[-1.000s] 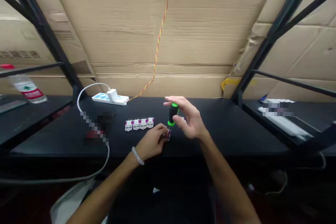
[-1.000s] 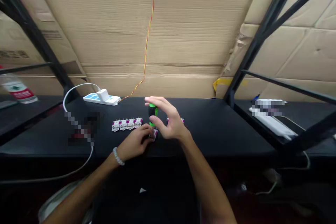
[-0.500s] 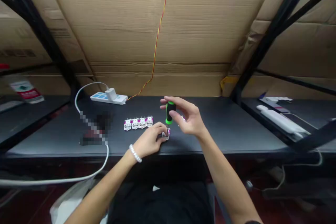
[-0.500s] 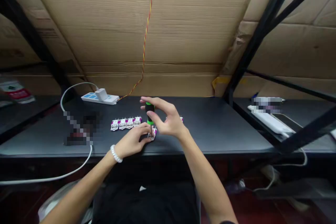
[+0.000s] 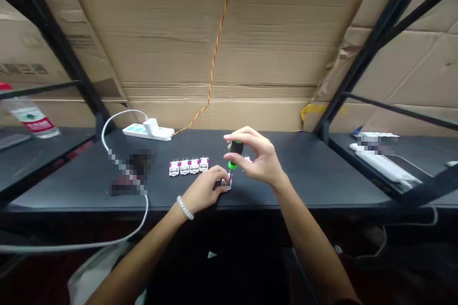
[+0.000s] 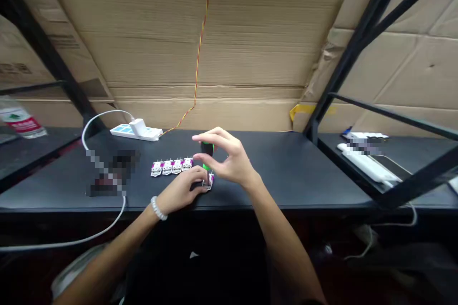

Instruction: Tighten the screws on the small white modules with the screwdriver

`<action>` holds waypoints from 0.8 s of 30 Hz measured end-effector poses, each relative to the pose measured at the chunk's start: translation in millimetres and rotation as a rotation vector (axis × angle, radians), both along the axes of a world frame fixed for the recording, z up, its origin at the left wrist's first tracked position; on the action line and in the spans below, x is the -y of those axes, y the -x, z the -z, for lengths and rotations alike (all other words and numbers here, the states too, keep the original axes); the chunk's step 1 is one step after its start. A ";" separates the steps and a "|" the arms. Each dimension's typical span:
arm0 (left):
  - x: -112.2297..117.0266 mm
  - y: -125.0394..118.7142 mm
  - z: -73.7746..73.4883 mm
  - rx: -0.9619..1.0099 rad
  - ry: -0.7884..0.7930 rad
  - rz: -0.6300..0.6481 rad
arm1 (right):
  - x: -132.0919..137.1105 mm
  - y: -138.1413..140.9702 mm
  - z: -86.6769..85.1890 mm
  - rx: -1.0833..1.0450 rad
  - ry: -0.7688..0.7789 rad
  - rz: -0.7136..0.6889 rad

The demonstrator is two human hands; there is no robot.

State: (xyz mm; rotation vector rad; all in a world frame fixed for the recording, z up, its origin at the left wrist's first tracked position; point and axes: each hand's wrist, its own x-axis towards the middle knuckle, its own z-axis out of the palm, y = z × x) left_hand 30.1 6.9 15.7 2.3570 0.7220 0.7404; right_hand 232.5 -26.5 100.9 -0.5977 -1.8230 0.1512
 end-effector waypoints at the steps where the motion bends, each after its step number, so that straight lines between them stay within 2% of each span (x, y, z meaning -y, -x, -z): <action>1: -0.1 -0.1 0.3 0.001 -0.004 -0.002 | -0.4 0.1 -0.9 0.015 -0.035 0.049; 3: -0.1 -0.2 0.5 0.003 -0.009 -0.008 | -0.6 -0.3 -1.5 0.032 -0.056 0.081; 8: -0.1 2.4 -2.2 0.002 0.007 0.025 | 1.5 -3.3 -1.1 0.048 0.079 -0.090; 13: -1.2 5.0 0.4 -0.007 -0.014 0.034 | -0.6 -0.4 -2.6 0.039 0.013 0.050; 16: -0.7 4.0 1.8 0.000 -0.015 0.012 | -2.4 1.8 -1.2 0.037 -0.030 0.068; 19: 0.7 2.6 -0.2 -0.010 -0.018 0.007 | -2.1 3.2 2.6 0.023 -0.004 -0.027; 22: 1.1 2.2 -1.9 -0.006 -0.002 0.016 | -2.7 6.5 6.9 -0.068 0.143 -0.155; 24: 0.7 2.2 -1.6 -0.002 0.011 0.020 | -4.9 9.5 8.8 -0.133 0.160 -0.123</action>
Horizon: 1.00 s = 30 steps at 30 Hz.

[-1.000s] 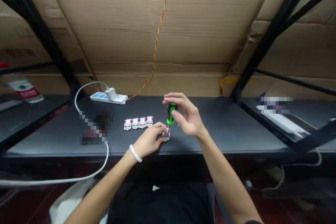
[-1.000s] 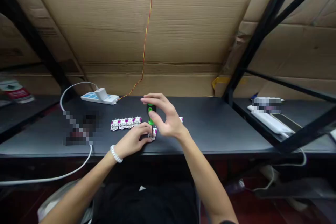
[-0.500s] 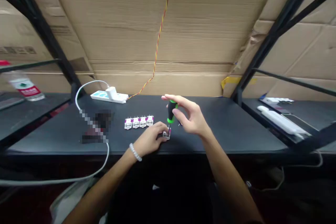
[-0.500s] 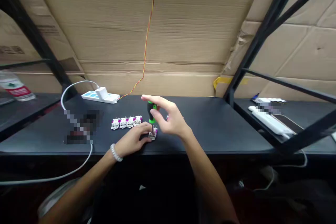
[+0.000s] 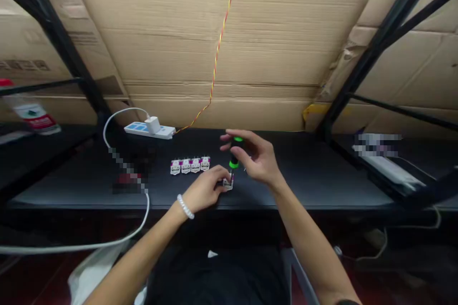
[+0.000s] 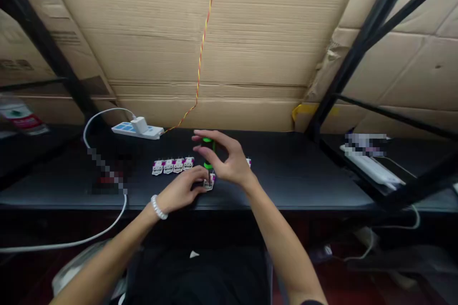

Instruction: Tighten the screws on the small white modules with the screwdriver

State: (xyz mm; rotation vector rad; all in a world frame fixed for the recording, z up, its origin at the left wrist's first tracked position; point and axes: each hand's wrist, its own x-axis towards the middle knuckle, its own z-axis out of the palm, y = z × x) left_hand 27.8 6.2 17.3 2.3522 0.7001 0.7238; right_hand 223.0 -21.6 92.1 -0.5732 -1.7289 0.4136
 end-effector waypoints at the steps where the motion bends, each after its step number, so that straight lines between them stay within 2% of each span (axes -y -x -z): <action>1: -0.2 0.1 0.5 0.001 0.002 -0.002 | -1.3 1.3 0.4 -0.010 -0.030 0.050; 3: -0.3 0.1 1.4 0.002 -0.004 -0.008 | -3.1 2.6 0.4 0.003 -0.123 0.155; 5: 0.1 -0.1 1.7 0.009 -0.006 -0.006 | -2.5 1.9 -0.3 0.046 -0.167 0.189; 10: 0.8 -1.0 0.8 0.010 -0.016 -0.007 | 4.3 -3.1 -3.5 0.122 -0.036 -0.004; 12: 0.6 -1.1 0.7 0.003 -0.025 -0.013 | 4.8 -3.5 -5.5 0.131 -0.063 0.035; 16: 0.5 -1.4 1.6 0.006 -0.021 -0.020 | 4.3 -2.2 -9.2 0.181 -0.192 0.214; 22: 1.4 -1.8 1.9 0.010 -0.019 -0.018 | 7.7 -2.7 -10.5 0.163 -0.056 0.026; 27: 1.0 -1.7 2.2 -0.003 -0.022 -0.024 | 6.1 -2.1 -11.7 0.184 -0.178 0.199; 30: 0.9 -2.0 2.6 0.014 -0.020 -0.023 | 9.1 -2.7 -13.5 0.217 -0.132 0.175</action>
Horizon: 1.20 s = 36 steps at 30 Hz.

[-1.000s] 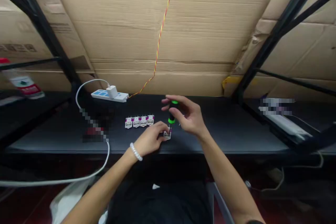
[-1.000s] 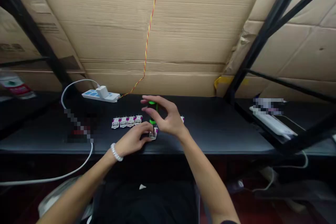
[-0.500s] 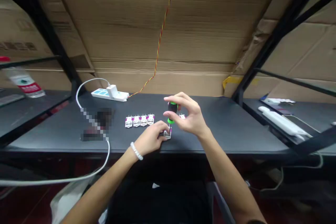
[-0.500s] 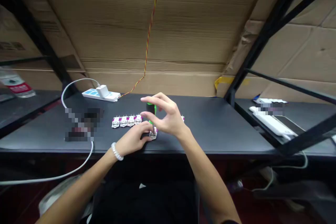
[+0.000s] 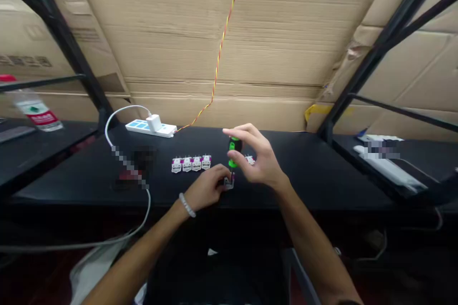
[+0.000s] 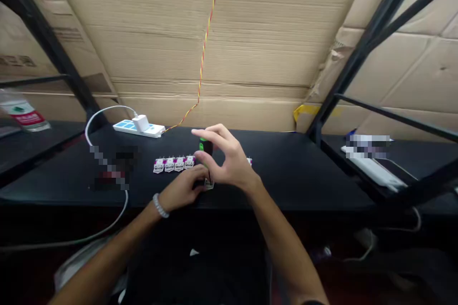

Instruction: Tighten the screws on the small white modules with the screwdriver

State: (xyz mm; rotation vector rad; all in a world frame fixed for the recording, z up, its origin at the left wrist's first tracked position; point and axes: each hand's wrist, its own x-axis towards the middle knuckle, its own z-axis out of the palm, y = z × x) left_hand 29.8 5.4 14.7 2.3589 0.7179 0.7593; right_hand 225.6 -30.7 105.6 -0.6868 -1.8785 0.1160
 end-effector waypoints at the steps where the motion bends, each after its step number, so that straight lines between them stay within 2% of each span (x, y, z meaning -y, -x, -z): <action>1: 0.1 -0.1 -0.1 0.001 0.001 0.001 | 1.1 -0.5 -0.7 0.000 0.034 -0.043; 4: 0.9 -0.4 -0.9 -0.012 0.004 -0.006 | 2.1 -2.2 -2.5 -0.018 0.068 -0.104; 8: 2.4 -0.5 -1.9 -0.017 0.015 -0.010 | -1.1 -5.0 -1.6 -0.026 -0.064 0.085; 10: 2.9 -0.7 -1.6 -0.015 0.017 -0.012 | -1.2 -7.4 0.0 -0.025 -0.070 0.120; 15: 3.2 -1.1 0.7 -0.007 -0.004 -0.018 | 2.0 -13.8 1.3 -0.050 0.050 -0.048; 19: 3.6 -1.3 1.6 -0.021 -0.011 -0.033 | 1.0 -13.9 -0.3 -0.027 -0.053 0.123; 21: 4.1 -1.6 1.3 -0.027 -0.012 -0.041 | 0.7 -14.0 0.2 -0.017 -0.065 0.154; 26: 5.9 -2.9 -0.3 -0.026 0.001 -0.052 | 3.4 -20.1 0.7 -0.065 0.101 -0.028; 28: 6.3 -3.0 -0.4 -0.022 0.001 -0.050 | 4.0 -22.0 -1.5 -0.074 0.131 -0.043; 33: 5.8 -3.2 1.1 -0.025 -0.004 -0.051 | 1.3 -17.1 -5.0 0.003 -0.028 0.141; 36: 5.3 -3.8 1.5 -0.013 -0.001 -0.052 | 1.7 -14.7 -3.3 0.033 -0.071 0.122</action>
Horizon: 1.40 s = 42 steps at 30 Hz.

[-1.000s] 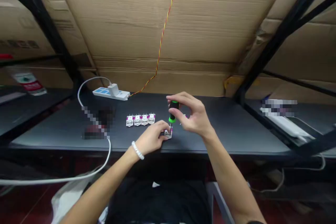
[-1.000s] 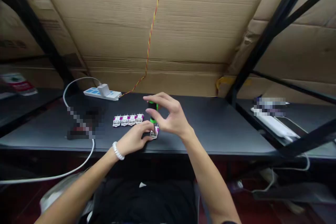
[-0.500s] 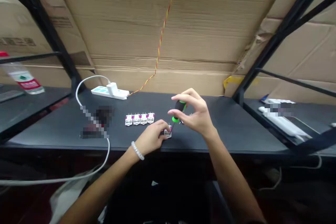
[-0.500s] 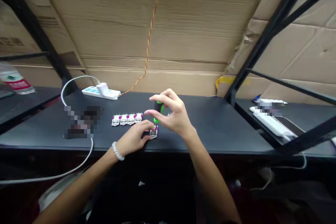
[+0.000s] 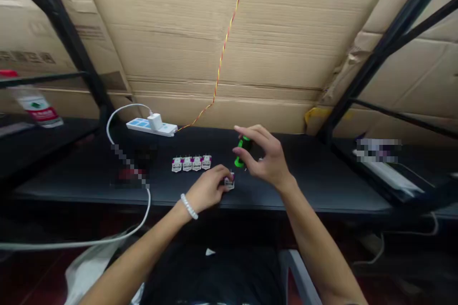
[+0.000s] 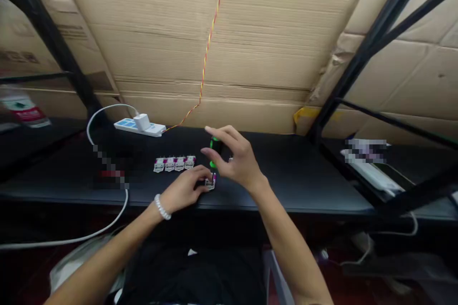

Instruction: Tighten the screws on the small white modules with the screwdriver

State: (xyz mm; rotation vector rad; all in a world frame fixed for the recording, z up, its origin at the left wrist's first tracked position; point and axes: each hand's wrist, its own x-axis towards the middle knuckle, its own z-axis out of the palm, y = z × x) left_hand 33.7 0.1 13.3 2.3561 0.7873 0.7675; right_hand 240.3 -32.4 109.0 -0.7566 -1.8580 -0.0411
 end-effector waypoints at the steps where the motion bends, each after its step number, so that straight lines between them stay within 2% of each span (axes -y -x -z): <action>1: 0.0 -0.2 -0.1 0.002 0.002 0.000 | 1.0 -0.3 0.3 0.016 0.025 -0.047; 3: 0.0 -0.4 -0.5 0.002 -0.001 -0.003 | 3.7 -1.7 0.1 0.026 0.108 -0.150; 5: 0.2 -0.4 -0.8 -0.001 -0.003 -0.002 | 5.9 -2.1 -1.0 0.026 0.173 -0.168; 7: 0.2 -0.3 -0.8 -0.002 -0.001 -0.005 | 6.6 -0.4 -2.0 0.031 0.161 -0.072; 10: -0.2 -0.4 -0.2 -0.001 0.006 -0.005 | 5.4 4.1 -1.0 0.024 0.045 0.112; 12: -0.5 -0.7 0.3 -0.001 0.008 -0.007 | 4.7 5.3 1.4 -0.003 -0.007 0.158; 14: -0.6 -1.0 0.6 -0.001 0.010 -0.003 | 4.7 4.1 4.7 -0.030 0.027 0.081; 17: -0.1 -1.0 0.6 0.005 0.010 -0.010 | 4.6 0.1 8.9 -0.114 0.205 -0.144; 18: 0.1 -0.9 0.4 0.005 0.013 -0.011 | 4.2 -0.9 9.5 -0.146 0.243 -0.180; 20: 0.4 -0.7 0.2 0.004 0.018 -0.014 | 3.0 -1.8 9.3 -0.178 0.236 -0.133; 24: 0.5 -0.7 0.0 0.002 0.013 -0.010 | 2.5 -1.5 5.3 -0.115 0.086 0.042; 26: 0.3 -0.8 0.0 0.001 0.011 -0.012 | 4.8 -1.9 3.6 -0.081 0.103 0.001; 30: -0.1 -0.6 0.0 0.014 0.009 -0.002 | 9.8 -2.9 1.2 -0.078 0.234 -0.156; 32: -0.3 -0.6 0.2 0.016 0.011 -0.001 | 10.3 -1.4 -0.6 -0.072 0.218 -0.115; 35: -0.4 -1.2 0.8 0.015 0.016 -0.009 | 9.8 3.3 -2.6 -0.039 0.109 0.046; 38: -0.4 -1.7 1.0 0.020 0.010 -0.007 | 12.2 7.2 -2.5 -0.038 0.067 0.128; 42: -0.7 -1.5 0.8 0.019 0.002 -0.007 | 19.8 6.9 -1.3 -0.049 0.206 -0.026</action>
